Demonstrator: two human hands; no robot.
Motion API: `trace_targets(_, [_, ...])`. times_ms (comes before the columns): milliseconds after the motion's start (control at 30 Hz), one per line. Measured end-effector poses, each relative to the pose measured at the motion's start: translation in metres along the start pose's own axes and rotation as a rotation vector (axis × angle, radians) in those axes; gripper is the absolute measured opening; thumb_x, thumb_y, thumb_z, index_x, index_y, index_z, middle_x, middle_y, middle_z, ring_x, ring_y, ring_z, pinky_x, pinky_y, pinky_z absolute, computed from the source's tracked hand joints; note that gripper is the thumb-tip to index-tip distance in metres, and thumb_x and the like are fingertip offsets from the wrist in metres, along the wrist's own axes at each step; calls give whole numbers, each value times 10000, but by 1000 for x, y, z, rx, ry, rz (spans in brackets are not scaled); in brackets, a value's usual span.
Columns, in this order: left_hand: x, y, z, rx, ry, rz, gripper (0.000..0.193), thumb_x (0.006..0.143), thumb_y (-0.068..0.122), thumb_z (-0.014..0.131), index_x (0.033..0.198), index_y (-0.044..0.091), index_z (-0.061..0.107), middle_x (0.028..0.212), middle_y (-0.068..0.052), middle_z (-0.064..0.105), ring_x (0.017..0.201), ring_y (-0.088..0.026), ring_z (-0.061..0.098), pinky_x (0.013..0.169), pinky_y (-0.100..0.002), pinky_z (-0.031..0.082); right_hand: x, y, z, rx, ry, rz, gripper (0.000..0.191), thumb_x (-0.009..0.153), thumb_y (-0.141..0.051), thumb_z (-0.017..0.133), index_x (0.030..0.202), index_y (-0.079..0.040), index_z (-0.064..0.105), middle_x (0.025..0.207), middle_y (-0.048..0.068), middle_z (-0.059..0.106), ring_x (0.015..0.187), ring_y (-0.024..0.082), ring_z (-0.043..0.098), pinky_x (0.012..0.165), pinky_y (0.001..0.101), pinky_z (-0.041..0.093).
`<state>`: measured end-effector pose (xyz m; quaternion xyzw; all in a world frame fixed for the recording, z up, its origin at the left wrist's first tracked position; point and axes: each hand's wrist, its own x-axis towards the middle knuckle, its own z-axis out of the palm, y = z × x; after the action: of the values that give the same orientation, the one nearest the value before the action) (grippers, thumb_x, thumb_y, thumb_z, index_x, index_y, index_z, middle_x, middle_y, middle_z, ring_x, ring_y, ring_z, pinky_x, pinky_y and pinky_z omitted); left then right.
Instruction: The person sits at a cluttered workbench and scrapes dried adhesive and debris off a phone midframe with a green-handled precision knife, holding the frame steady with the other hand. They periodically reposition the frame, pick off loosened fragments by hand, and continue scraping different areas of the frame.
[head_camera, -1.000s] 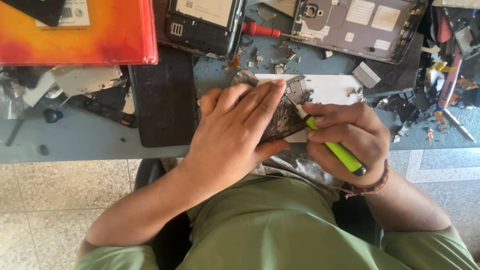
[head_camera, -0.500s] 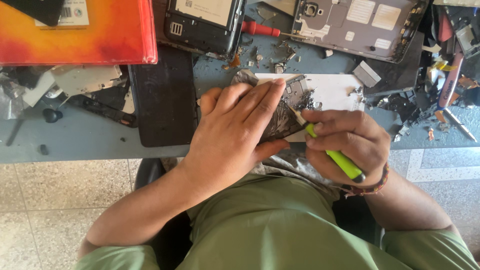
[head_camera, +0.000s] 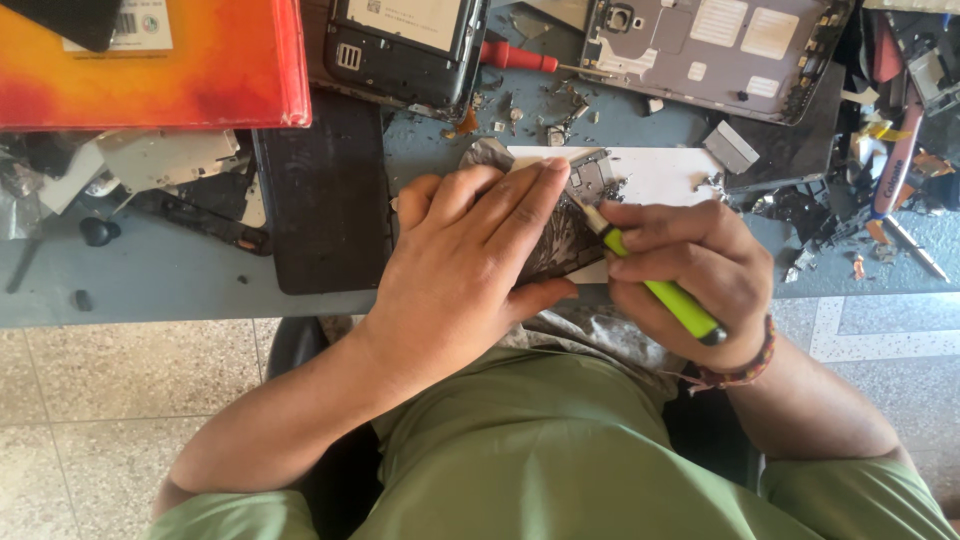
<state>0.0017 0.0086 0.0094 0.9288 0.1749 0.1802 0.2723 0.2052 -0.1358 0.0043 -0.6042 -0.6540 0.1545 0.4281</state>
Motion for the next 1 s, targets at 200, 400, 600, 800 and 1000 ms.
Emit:
trace_targets(200, [0, 0, 0, 5, -7, -6, 941, 794, 427, 865, 1521, 8, 438, 1441, -61, 586, 1261, -253, 506, 1046, -472, 333, 1, 0, 1, 29, -4, -13, 161, 836, 76, 789, 911, -37, 702, 1059, 111, 647, 1119, 316, 746, 939, 363, 626])
trace_targets(400, [0, 0, 0, 4, -12, -1, 941, 794, 429, 867, 1518, 6, 439, 1437, -69, 585, 1257, -257, 500, 1047, -475, 334, 1, 0, 2, 12, 14, 0, 155, 844, 68, 799, 929, -19, 703, 1065, 118, 640, 1139, 319, 740, 912, 344, 623])
trace_targets(600, [0, 0, 0, -1, -7, -1, 939, 788, 422, 867, 1515, 8, 440, 1436, -69, 587, 1258, -254, 505, 1041, -473, 335, 0, -1, 4, 20, 9, -13, 163, 832, 86, 792, 906, -26, 699, 1061, 113, 648, 1122, 320, 743, 957, 379, 639])
trace_targets(800, [0, 0, 0, 11, -3, -1, 945, 787, 420, 870, 1521, 15, 434, 1434, -68, 589, 1260, -256, 505, 1046, -472, 335, 0, -1, 5, -24, 25, -28, 163, 836, 89, 789, 933, -9, 702, 1077, 127, 630, 1135, 337, 738, 971, 388, 637])
trace_targets(1000, [0, 0, 0, 10, -2, 1, 946, 793, 421, 871, 1523, 11, 430, 1430, -74, 588, 1256, -261, 506, 1049, -472, 335, -2, 0, 4, -19, 35, -13, 168, 837, 90, 787, 918, -22, 692, 1066, 111, 631, 1130, 331, 743, 916, 357, 633])
